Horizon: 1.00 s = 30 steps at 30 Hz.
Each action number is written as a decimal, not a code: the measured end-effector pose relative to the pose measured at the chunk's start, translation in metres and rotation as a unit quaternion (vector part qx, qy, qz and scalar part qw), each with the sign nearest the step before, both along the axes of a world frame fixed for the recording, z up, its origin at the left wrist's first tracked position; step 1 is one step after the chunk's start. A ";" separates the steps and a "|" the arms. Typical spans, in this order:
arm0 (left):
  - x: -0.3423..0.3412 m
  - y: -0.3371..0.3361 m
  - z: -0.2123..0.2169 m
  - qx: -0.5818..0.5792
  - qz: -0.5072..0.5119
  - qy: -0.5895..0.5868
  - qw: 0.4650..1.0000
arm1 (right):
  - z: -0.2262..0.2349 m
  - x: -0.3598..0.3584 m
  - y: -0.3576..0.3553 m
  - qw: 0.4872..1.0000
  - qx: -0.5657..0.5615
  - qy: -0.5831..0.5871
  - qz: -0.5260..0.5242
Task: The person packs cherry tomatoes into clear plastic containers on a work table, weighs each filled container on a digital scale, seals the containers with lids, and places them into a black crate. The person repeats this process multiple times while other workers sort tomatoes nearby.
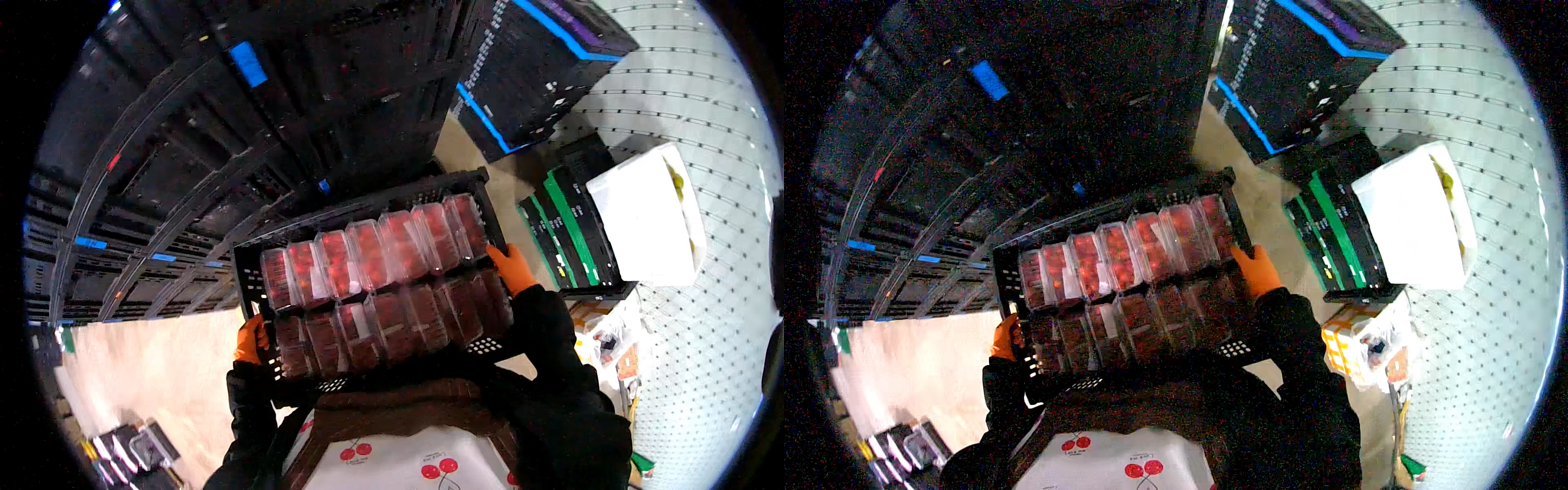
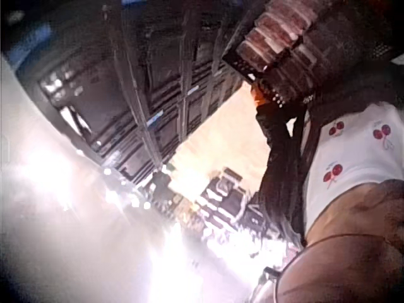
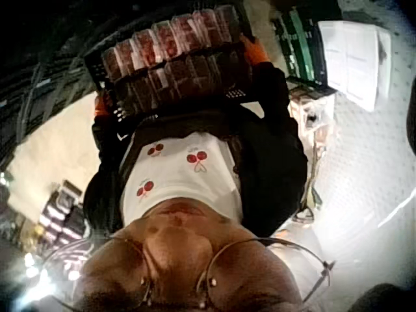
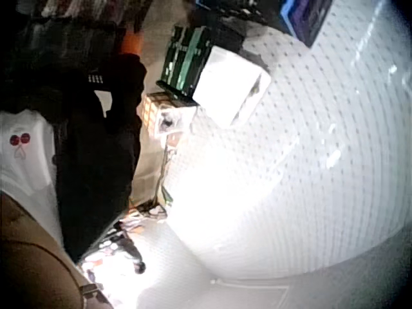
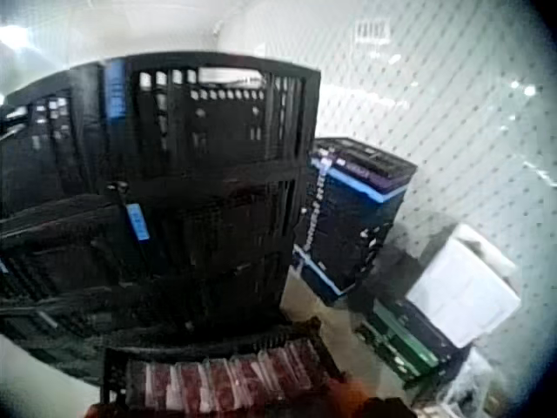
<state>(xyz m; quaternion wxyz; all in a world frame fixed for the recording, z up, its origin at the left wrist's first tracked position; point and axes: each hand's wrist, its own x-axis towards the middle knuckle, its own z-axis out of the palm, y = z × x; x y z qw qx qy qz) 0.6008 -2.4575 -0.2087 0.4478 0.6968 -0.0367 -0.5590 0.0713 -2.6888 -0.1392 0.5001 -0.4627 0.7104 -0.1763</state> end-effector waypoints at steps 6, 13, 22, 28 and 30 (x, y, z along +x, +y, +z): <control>-0.049 -0.045 -0.001 0.068 -0.004 0.002 0.998 | -0.076 -0.058 -0.045 0.997 0.009 -0.044 -0.068; -0.119 -0.164 -0.023 0.102 -0.128 -0.034 0.986 | -0.091 -0.159 -0.007 0.974 0.019 -0.040 -0.223; -0.230 -0.385 -0.057 0.006 -0.443 -0.111 0.890 | -0.098 -0.198 0.138 0.821 0.085 -0.085 -0.558; -0.304 -0.464 -0.061 -0.030 -0.618 -0.184 0.763 | -0.142 -0.153 0.228 0.726 0.063 -0.192 -0.657; -0.310 -0.462 -0.054 -0.097 -0.593 -0.263 0.755 | -0.134 -0.131 0.241 0.722 0.062 -0.230 -0.650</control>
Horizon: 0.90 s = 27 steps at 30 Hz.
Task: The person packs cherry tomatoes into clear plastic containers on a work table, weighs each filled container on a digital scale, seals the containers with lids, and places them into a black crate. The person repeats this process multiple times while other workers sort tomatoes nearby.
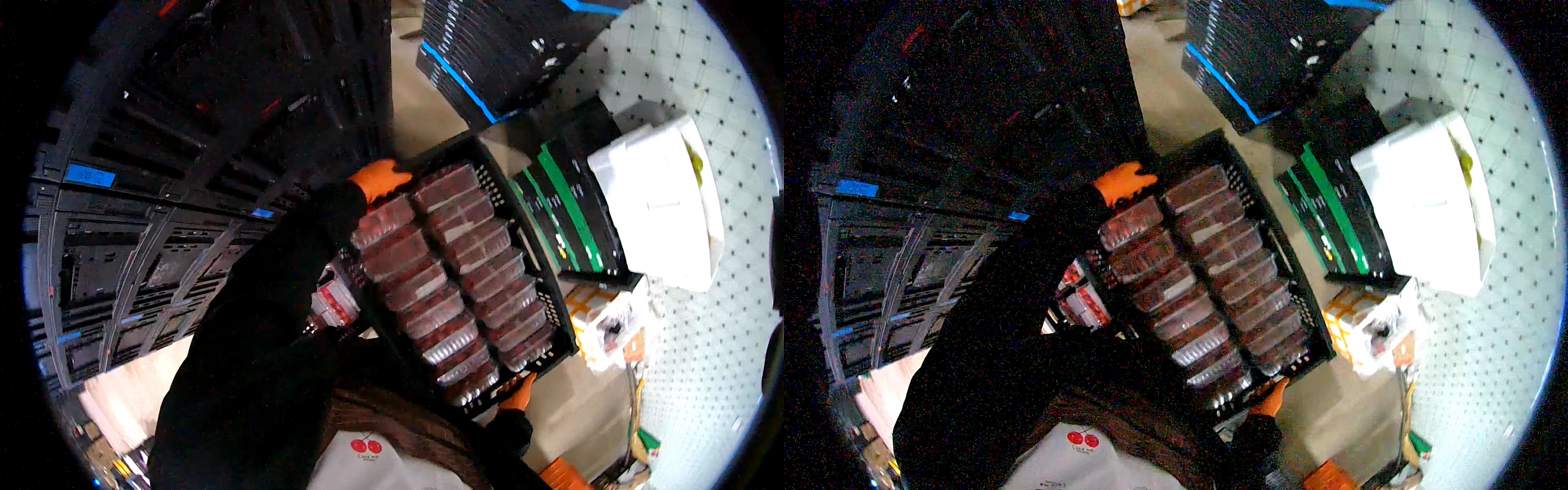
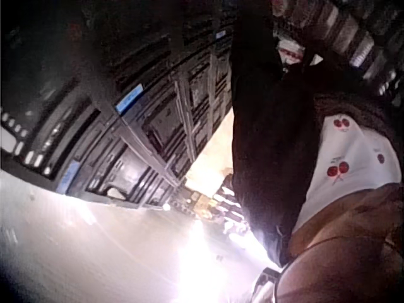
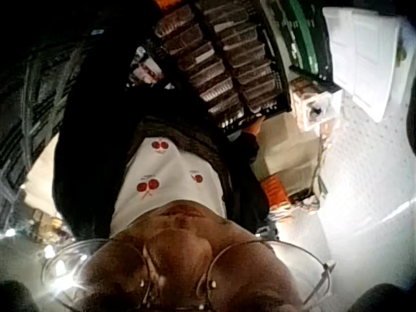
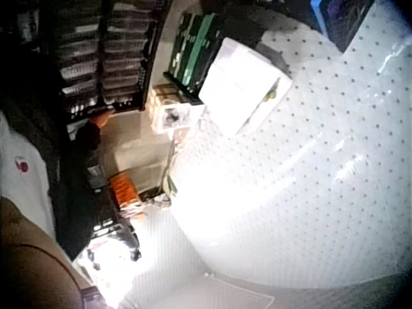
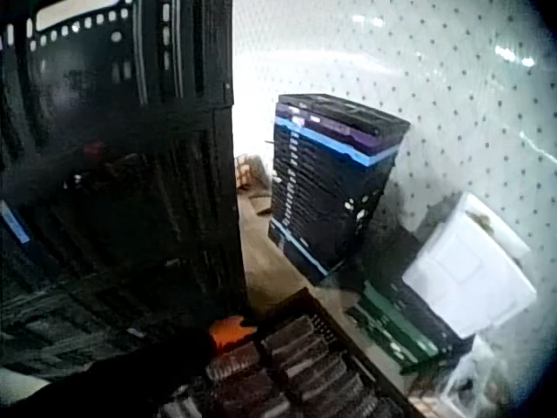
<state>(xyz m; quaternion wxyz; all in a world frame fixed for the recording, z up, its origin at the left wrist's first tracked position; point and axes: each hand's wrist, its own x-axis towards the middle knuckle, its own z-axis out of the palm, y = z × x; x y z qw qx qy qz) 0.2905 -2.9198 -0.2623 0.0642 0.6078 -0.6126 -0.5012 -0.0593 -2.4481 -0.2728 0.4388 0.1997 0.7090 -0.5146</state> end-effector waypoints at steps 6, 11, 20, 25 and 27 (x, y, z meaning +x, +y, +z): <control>0.056 0.091 0.035 -0.419 0.153 0.095 0.890 | -0.007 0.067 0.022 0.999 0.005 0.009 -0.048; 0.145 0.279 0.000 -0.294 0.164 0.035 0.941 | -0.015 0.127 0.041 0.990 -0.104 -0.063 -0.079; 0.177 0.489 0.002 0.133 0.314 0.155 0.927 | -0.056 0.269 0.114 0.928 -0.168 -0.037 0.332; 0.188 0.498 0.013 0.094 0.562 0.184 0.801 | 0.054 0.334 0.043 0.800 -0.011 -0.156 0.580; 0.188 0.504 -0.004 0.080 0.581 0.246 0.772 | 0.063 0.341 0.027 0.826 0.047 -0.351 0.438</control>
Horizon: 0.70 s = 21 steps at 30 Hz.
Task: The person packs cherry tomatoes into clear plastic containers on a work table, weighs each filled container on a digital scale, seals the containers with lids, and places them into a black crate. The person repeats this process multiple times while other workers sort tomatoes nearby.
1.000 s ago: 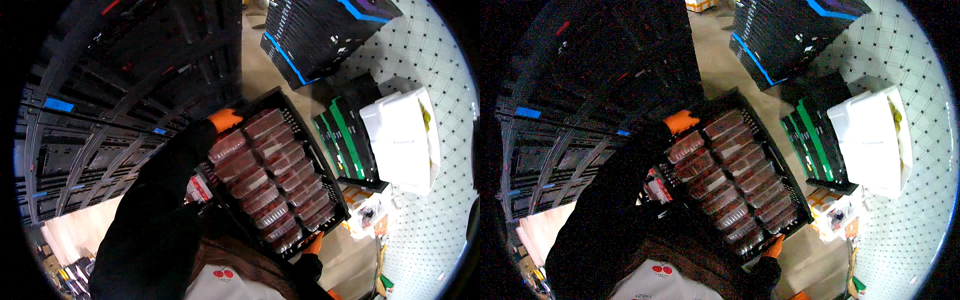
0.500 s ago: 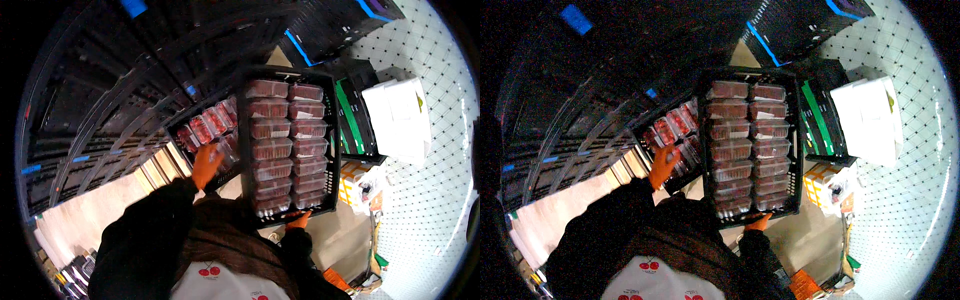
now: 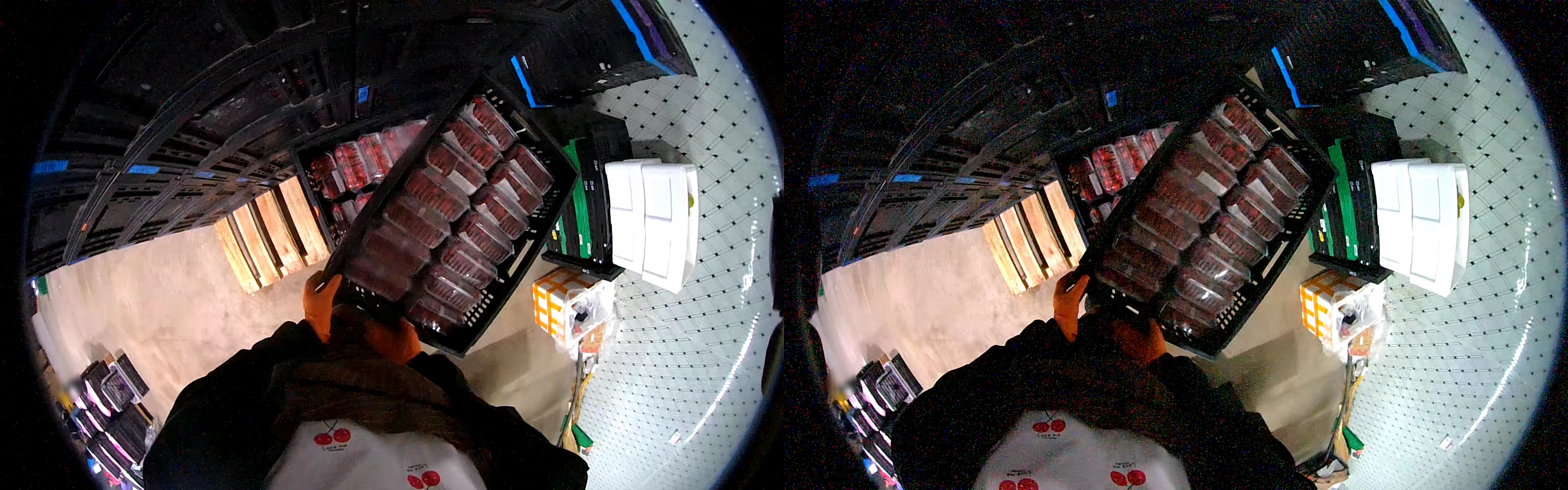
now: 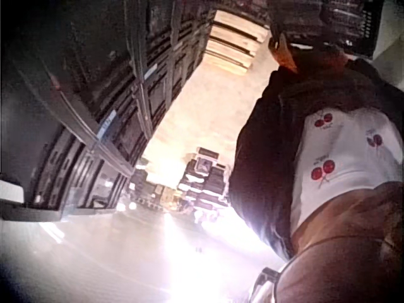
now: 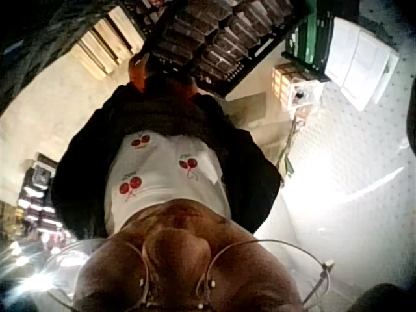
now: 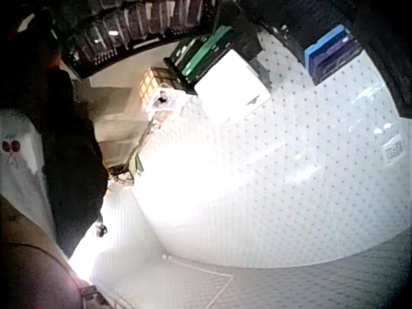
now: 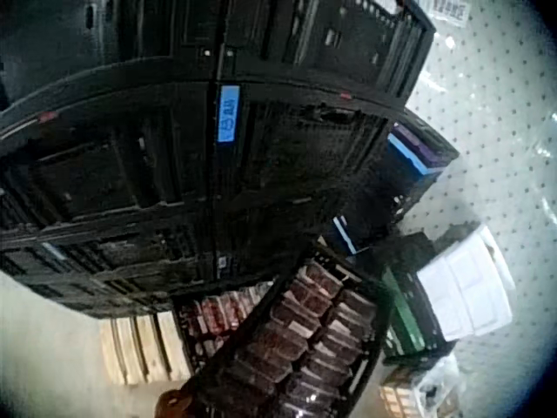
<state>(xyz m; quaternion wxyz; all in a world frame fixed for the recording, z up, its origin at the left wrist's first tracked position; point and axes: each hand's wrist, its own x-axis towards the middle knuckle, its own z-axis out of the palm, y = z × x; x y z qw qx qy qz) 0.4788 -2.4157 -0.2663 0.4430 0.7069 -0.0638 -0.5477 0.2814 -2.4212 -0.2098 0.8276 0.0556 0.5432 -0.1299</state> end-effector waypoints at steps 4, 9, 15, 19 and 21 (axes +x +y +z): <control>-0.020 0.005 -0.005 -0.028 -0.041 0.134 0.990 | -0.050 -0.026 0.033 0.980 -0.165 -0.090 0.060; -0.071 0.035 -0.046 0.069 -0.243 0.049 0.966 | 0.042 -0.093 -0.043 0.877 -0.417 0.240 0.005; -0.141 0.054 -0.042 0.110 -0.148 0.180 0.966 | 0.012 -0.191 -0.005 0.867 -0.424 0.258 -0.036; -0.169 0.056 -0.040 0.030 -0.159 0.025 0.987 | 0.006 -0.249 0.059 0.914 -0.391 0.113 -0.004; -0.152 0.060 -0.058 -0.034 -0.136 -0.014 0.990 | -0.002 -0.281 0.092 0.917 -0.379 0.124 -0.021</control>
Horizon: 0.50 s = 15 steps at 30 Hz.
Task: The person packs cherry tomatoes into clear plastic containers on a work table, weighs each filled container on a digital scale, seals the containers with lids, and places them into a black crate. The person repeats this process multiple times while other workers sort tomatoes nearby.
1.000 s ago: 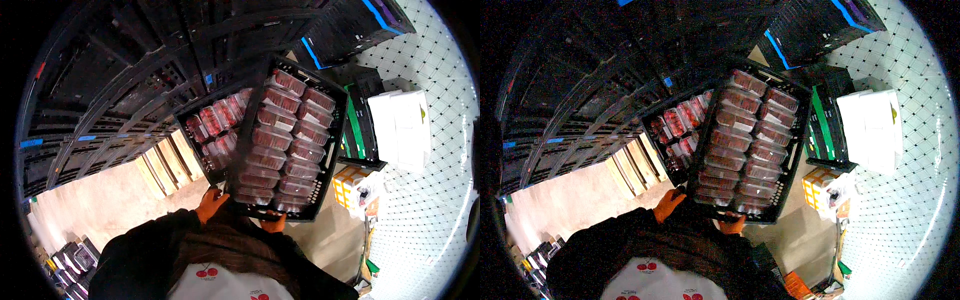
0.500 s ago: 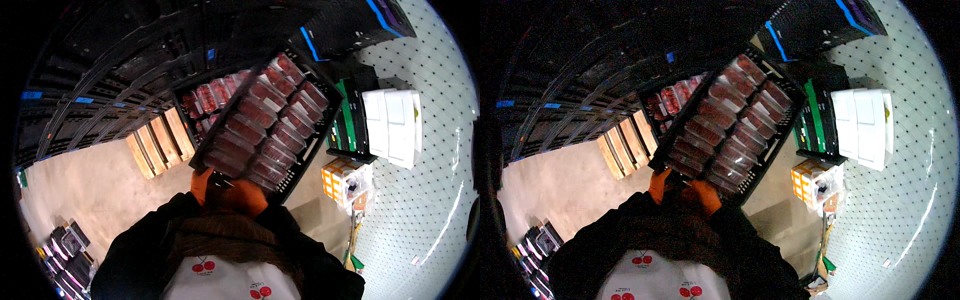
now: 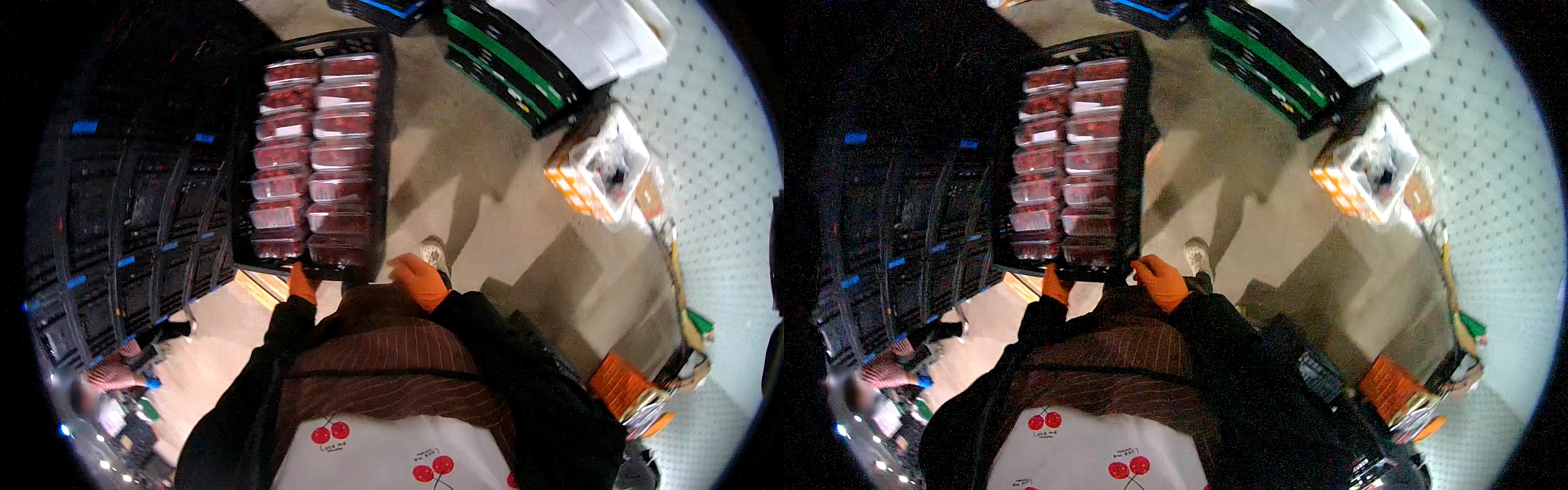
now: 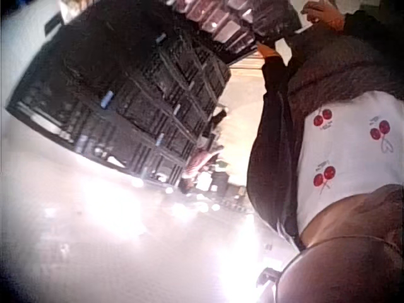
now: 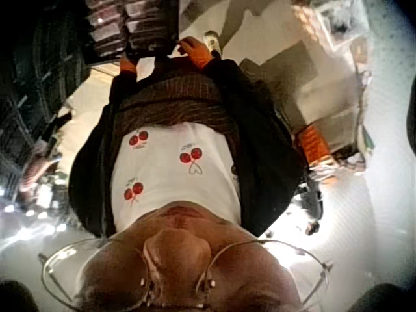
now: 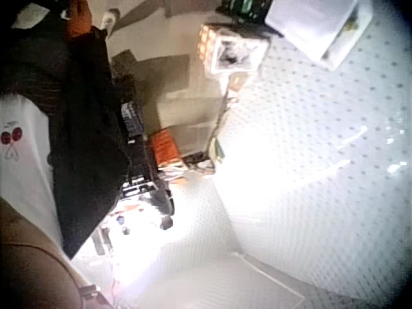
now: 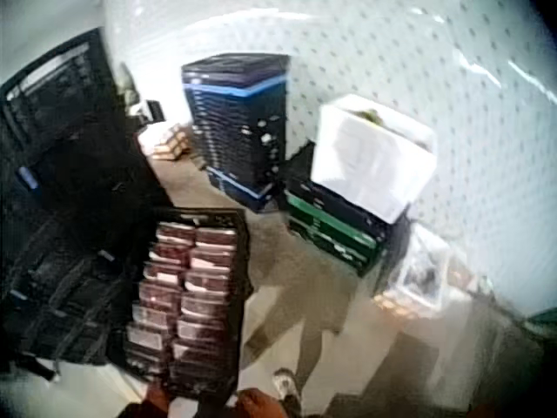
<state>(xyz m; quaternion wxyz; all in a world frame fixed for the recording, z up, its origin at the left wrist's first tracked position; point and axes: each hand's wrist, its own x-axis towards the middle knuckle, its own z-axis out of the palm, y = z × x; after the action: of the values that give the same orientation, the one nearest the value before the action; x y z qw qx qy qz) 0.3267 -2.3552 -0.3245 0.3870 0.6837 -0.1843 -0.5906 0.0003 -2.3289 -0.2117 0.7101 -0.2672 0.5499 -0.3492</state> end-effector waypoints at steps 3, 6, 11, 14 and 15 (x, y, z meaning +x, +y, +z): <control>-0.041 -0.026 0.052 0.176 0.166 -0.001 0.970 | -0.011 -0.055 0.040 0.997 0.032 0.064 -0.013; -0.002 -0.028 -0.004 0.110 -0.106 -0.183 0.971 | -0.020 -0.099 0.067 0.987 0.079 0.107 -0.088; 0.088 -0.006 -0.044 0.048 -0.408 -0.374 0.831 | -0.028 -0.132 0.087 0.985 0.034 0.102 -0.134; 0.031 -0.010 -0.040 -0.011 -0.550 -0.512 0.659 | -0.030 -0.146 0.081 0.985 0.042 0.138 -0.096; 0.013 -0.015 -0.023 -0.012 -0.540 -0.521 0.660 | -0.028 -0.146 0.075 0.986 0.037 0.147 -0.073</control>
<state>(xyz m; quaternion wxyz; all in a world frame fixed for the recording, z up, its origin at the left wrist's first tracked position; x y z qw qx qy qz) 0.3398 -2.3701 -0.3473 -0.1514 0.6551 -0.7001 -0.2405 -0.1454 -2.2541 -0.2402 0.6034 -0.2484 0.6792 -0.3359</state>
